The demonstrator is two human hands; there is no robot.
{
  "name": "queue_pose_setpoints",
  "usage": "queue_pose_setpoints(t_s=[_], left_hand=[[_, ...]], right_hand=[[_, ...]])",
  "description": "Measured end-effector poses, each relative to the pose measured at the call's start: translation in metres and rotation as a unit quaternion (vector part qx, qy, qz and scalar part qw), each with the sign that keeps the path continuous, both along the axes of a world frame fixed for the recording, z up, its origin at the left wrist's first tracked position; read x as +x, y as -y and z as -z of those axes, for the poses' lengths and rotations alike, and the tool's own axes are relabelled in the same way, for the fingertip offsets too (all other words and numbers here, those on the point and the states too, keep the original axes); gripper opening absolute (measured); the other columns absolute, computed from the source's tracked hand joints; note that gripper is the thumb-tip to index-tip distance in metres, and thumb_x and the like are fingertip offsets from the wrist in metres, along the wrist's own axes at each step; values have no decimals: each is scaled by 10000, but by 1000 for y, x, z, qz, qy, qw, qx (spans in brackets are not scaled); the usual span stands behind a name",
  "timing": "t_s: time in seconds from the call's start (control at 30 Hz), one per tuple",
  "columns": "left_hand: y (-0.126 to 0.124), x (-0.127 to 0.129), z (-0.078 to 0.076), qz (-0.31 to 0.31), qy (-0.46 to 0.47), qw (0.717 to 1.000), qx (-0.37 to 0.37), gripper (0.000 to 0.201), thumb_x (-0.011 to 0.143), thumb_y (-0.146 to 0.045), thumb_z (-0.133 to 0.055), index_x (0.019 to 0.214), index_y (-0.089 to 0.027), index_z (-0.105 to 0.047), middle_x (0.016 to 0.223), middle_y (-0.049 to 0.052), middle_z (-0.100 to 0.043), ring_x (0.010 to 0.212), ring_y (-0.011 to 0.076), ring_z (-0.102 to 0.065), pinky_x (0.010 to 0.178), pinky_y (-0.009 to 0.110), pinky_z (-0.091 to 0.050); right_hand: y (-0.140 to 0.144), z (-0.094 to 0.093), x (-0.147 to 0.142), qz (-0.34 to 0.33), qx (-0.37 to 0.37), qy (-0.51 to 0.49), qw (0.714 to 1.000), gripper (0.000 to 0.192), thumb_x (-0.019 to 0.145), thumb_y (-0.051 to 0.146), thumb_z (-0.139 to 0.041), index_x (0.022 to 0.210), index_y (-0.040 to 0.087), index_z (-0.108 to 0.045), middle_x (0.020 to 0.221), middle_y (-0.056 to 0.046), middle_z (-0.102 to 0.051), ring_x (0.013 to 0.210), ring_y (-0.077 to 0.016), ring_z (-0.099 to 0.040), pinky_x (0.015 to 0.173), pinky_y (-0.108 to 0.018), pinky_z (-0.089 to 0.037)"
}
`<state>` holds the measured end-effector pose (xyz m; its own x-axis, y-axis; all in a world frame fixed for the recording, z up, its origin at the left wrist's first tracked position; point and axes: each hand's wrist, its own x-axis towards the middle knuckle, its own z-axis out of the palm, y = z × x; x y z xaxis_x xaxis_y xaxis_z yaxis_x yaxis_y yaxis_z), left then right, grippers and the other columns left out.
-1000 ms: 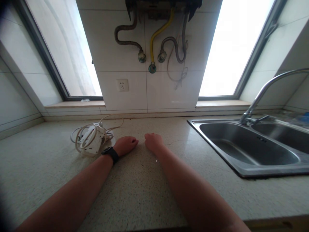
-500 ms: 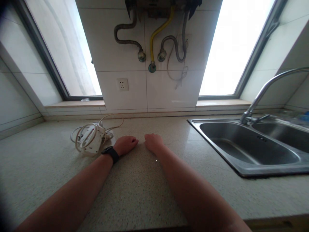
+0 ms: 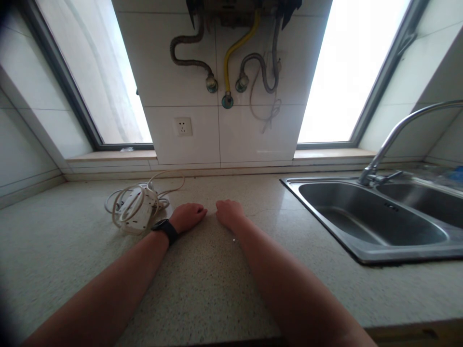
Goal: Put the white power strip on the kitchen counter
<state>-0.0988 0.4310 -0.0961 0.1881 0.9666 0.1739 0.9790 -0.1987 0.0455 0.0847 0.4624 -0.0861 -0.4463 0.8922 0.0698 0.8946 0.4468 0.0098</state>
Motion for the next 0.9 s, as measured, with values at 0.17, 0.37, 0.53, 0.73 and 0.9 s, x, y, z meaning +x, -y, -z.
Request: queue_pose_setpoints(t_s=[0.17, 0.37, 0.53, 0.73, 0.9], left_hand=[[1, 0, -1, 1, 4, 1000, -1, 515, 933, -509, -288, 882, -221, -712, 905, 101, -722, 834, 239, -663, 671, 321, -433], [1, 1, -2, -9, 9, 1000, -18, 516, 932, -513, -292, 913, -224, -719, 938, 109, -719, 860, 234, -659, 707, 320, -445], [1, 0, -1, -7, 10, 1000, -13, 513, 932, -517, -294, 897, -225, -715, 926, 107, -721, 850, 237, -662, 701, 322, -444], [1, 1, -2, -10, 10, 1000, -17, 518, 935, -519, -288, 915, -228, -716, 951, 108, -720, 874, 241, -660, 728, 329, -454], [2, 2, -3, -11, 10, 1000, -20, 517, 934, -518, -292, 914, -225, -717, 968, 111, -721, 897, 241, -659, 748, 330, -453]], right_hand=[[2, -2, 0, -4, 19, -15, 1000, 280, 901, 266, -437, 1050, 180, -658, 1044, -152, -687, 962, -277, -647, 776, -361, -456], [1, -1, -1, -1, 25, -12, 1000, 272, 904, 255, -434, 1037, 181, -659, 1029, -148, -692, 942, -261, -651, 763, -343, -452], [0, -2, 0, -3, 33, -18, 999, 272, 912, 257, -427, 1054, 183, -647, 1040, -148, -687, 953, -257, -645, 771, -344, -448], [0, -2, 1, -2, 29, -17, 999, 266, 898, 250, -436, 1020, 182, -662, 1016, -144, -695, 926, -269, -656, 751, -346, -457], [2, -3, 1, -7, 20, -15, 1000, 273, 894, 245, -434, 1032, 180, -661, 1025, -152, -694, 938, -273, -653, 757, -356, -458]])
